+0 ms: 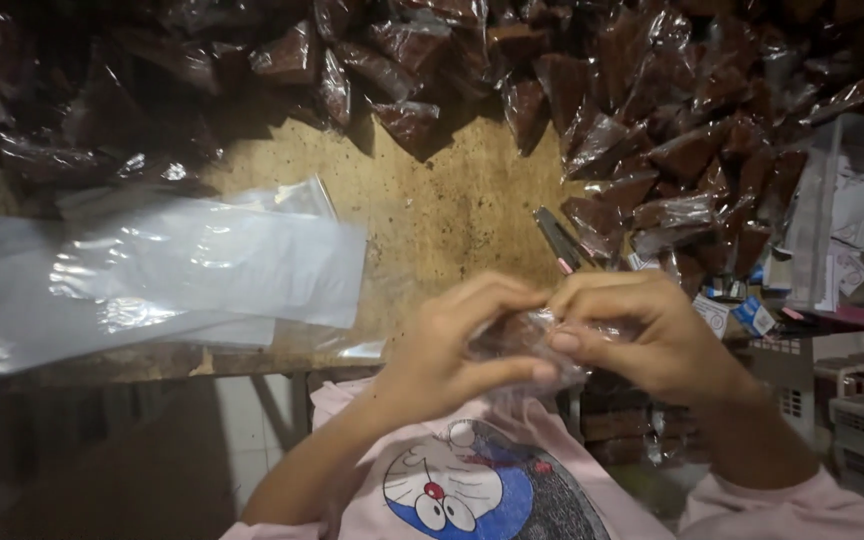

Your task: Packaging individual brownie pieces into plastic bags, adding a label, and stapling them shut.

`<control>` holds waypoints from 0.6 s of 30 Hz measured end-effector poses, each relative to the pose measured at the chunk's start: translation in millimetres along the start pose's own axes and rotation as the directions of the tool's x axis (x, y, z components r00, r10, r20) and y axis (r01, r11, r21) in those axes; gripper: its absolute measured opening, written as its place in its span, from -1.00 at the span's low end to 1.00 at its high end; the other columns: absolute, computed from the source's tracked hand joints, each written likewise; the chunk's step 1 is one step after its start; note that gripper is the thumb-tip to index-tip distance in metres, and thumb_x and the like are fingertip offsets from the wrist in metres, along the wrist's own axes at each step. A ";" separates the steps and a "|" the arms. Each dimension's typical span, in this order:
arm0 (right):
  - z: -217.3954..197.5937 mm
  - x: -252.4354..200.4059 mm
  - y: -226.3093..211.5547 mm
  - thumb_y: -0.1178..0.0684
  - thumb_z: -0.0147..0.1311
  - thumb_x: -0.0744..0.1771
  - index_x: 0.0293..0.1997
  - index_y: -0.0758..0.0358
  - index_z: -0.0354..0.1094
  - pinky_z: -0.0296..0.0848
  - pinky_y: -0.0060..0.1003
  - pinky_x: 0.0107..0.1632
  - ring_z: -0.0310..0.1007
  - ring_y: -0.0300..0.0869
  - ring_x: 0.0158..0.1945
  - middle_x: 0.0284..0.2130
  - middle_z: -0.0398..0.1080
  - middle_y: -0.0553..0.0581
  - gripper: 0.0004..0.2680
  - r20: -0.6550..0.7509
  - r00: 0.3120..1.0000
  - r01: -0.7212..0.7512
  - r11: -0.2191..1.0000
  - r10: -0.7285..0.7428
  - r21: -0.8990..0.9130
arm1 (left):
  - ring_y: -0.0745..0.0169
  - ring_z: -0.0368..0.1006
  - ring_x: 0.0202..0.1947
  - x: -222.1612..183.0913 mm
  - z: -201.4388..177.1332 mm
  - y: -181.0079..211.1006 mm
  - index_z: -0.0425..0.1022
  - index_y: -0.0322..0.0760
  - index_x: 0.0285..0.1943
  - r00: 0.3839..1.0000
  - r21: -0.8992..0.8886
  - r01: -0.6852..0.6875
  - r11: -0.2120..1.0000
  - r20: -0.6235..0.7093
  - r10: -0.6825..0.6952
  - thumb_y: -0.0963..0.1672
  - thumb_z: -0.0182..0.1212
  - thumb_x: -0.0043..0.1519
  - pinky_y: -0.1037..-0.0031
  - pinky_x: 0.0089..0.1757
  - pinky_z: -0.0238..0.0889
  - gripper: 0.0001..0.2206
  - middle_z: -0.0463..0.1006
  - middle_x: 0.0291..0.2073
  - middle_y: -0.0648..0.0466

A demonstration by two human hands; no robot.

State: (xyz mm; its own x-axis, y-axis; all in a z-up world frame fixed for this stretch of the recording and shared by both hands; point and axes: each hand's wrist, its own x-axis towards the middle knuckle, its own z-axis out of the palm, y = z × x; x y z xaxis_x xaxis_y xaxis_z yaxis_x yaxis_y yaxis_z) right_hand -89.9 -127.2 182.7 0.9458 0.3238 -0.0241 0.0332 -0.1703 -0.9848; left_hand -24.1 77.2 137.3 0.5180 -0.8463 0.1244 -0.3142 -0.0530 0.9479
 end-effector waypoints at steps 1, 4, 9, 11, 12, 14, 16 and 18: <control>2.7 0.1 -1.7 0.12 0.14 0.31 -0.30 0.20 0.45 0.58 -0.53 -0.30 0.51 -0.30 -0.36 -0.38 0.51 0.03 -0.97 -0.099 0.994 0.043 0.998 -0.038 0.048 | 0.24 0.40 -0.08 2.4 2.8 -7.5 0.37 -0.22 0.07 0.988 -0.084 -0.105 0.991 -0.124 0.094 0.00 0.19 0.20 0.42 -0.05 0.31 -0.65 0.47 -0.03 0.04; 13.1 -7.1 4.5 0.21 0.24 0.24 0.01 0.19 0.22 0.51 -0.58 -0.35 0.37 -0.34 -0.36 -0.28 0.35 0.03 -0.70 -0.315 0.947 0.057 0.998 -0.057 -0.008 | 0.34 0.37 -0.36 9.2 13.2 -13.3 0.45 -0.23 -0.29 0.920 -0.072 -0.241 0.968 -0.335 0.204 -0.20 0.29 0.15 0.64 -0.30 0.28 -0.91 0.49 -0.35 0.08; 26.4 -21.4 11.6 0.34 0.07 0.32 -0.27 0.28 0.25 0.66 -0.50 -0.24 0.48 -0.23 -0.35 -0.39 0.39 0.10 -0.90 -0.562 0.812 0.115 0.987 -0.161 -0.116 | 0.31 0.30 -0.32 10.1 30.4 -5.1 0.48 -0.20 -0.33 0.907 0.006 -0.121 0.993 -0.406 0.113 -0.02 0.20 0.24 0.54 -0.21 0.10 -0.79 0.45 -0.41 0.14; 25.1 -19.4 0.6 0.24 -0.02 0.36 0.11 0.42 0.34 0.63 -0.49 -0.26 0.59 -0.15 -0.23 -0.07 0.50 0.31 -0.80 -0.630 0.773 -0.161 0.940 -0.070 -0.302 | 0.33 0.34 -0.28 12.6 26.3 -0.6 0.56 -0.18 -0.22 0.908 0.060 -0.008 0.998 -0.418 0.032 -0.04 0.12 0.28 0.43 -0.14 0.07 -0.81 0.53 -0.33 0.18; 22.3 -21.5 2.3 0.24 -0.02 0.36 0.11 0.42 0.34 0.63 -0.49 -0.26 0.59 -0.15 -0.23 -0.07 0.50 0.31 -0.80 -0.628 0.774 -0.154 0.940 -0.077 -0.306 | 0.33 0.34 -0.28 11.2 31.2 -3.8 0.56 -0.18 -0.22 0.906 0.064 -0.011 0.998 -0.422 0.038 -0.04 0.12 0.28 0.43 -0.14 0.07 -0.81 0.53 -0.33 0.18; 19.4 -25.5 7.6 0.00 0.35 0.17 0.26 0.14 0.30 0.49 -0.40 0.01 0.20 -0.16 -0.02 -0.11 0.19 0.12 -0.48 -0.355 0.934 -0.225 0.835 0.039 -0.502 | 0.29 0.37 -0.31 5.4 40.0 -10.6 0.57 -0.22 -0.20 0.895 0.028 -0.103 0.994 -0.434 0.105 -0.12 0.15 0.30 0.51 -0.24 0.19 -0.88 0.53 -0.38 0.11; 22.4 -20.6 -3.2 0.06 0.25 0.22 0.08 0.27 0.37 0.49 -0.37 0.00 0.32 -0.15 -0.04 -0.14 0.30 0.14 -0.65 -0.364 0.931 -0.203 0.861 0.022 -0.466 | 0.23 0.36 -0.24 6.0 37.2 -5.2 0.53 -0.26 -0.18 0.893 -0.020 -0.083 0.996 -0.446 0.065 -0.11 0.20 0.25 0.49 -0.19 0.34 -0.88 0.44 -0.25 0.05; 23.4 -23.7 -10.9 0.13 0.15 0.27 -0.09 0.39 0.43 0.50 -0.35 -0.01 0.43 -0.13 -0.07 -0.18 0.40 0.15 -0.81 -0.369 0.930 -0.172 0.880 -0.004 -0.442 | 0.17 0.36 -0.18 7.9 32.1 4.9 0.48 -0.30 -0.16 0.884 -0.066 -0.074 0.995 -0.466 0.035 -0.10 0.25 0.20 0.47 -0.15 0.49 -0.83 0.36 -0.13 0.00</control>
